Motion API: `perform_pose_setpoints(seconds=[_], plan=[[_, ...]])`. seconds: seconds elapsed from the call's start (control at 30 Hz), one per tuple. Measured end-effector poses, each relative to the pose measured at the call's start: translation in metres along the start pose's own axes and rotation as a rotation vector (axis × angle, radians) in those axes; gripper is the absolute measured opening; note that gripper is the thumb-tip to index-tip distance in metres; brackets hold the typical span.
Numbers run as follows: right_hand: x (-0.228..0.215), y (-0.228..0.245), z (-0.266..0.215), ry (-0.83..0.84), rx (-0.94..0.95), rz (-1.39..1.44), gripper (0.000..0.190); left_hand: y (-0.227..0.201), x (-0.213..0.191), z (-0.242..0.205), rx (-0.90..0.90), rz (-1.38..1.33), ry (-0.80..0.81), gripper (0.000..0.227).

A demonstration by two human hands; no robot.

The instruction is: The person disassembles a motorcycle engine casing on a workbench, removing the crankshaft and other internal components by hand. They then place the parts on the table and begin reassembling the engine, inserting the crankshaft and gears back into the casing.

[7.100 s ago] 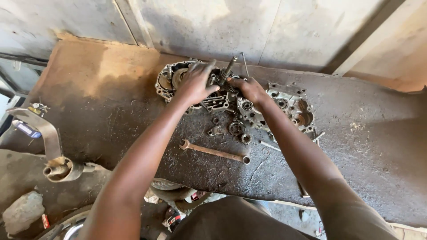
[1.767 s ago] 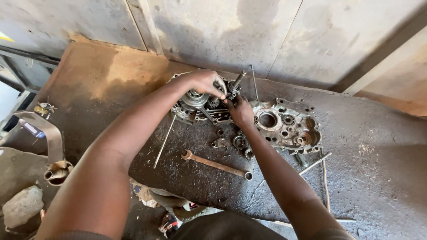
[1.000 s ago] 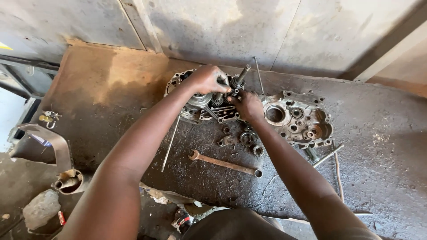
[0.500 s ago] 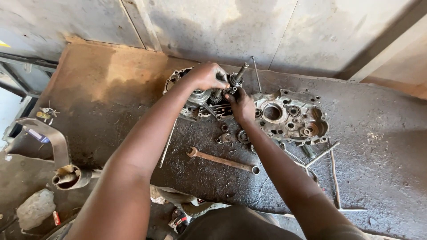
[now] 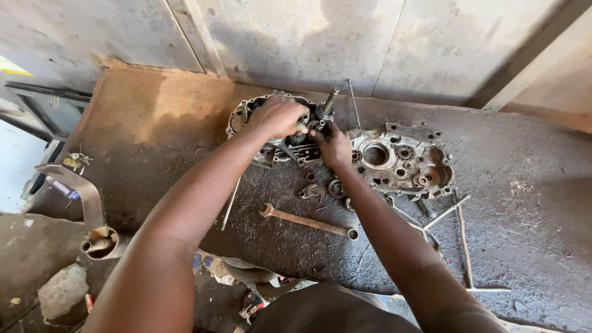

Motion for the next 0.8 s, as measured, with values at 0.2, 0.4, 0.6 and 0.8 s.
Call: perform_pose_setpoints(seconds=[0.2, 0.4, 0.6, 0.8], plan=[[0.013, -0.012, 0.003, -0.017, 0.013, -0.014, 0.060, 0.004, -0.003, -0.006, 0.045, -0.074, -0.071, 0.030], [0.005, -0.004, 0.005, -0.012, 0.008, -0.070, 0.057, -0.002, -0.018, -0.015, 0.081, -0.127, -0.084, 0.029], [0.007, -0.003, 0.002, -0.009, -0.003, -0.053, 0.056, -0.006, -0.019, -0.018, 0.046, -0.177, -0.090, 0.029], [0.011, -0.009, 0.008, -0.014, 0.001, -0.058, 0.059, -0.003, -0.029, -0.021, 0.095, -0.256, -0.114, 0.034]])
Point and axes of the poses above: each hand's wrist, its own z-axis towards the middle knuckle, its own x-axis out of the palm, y = z × x, the point moved 1 cm from there along z, towards the middle knuckle, and after that the axes turned 1 degree about -x, right-handed, at the moved point
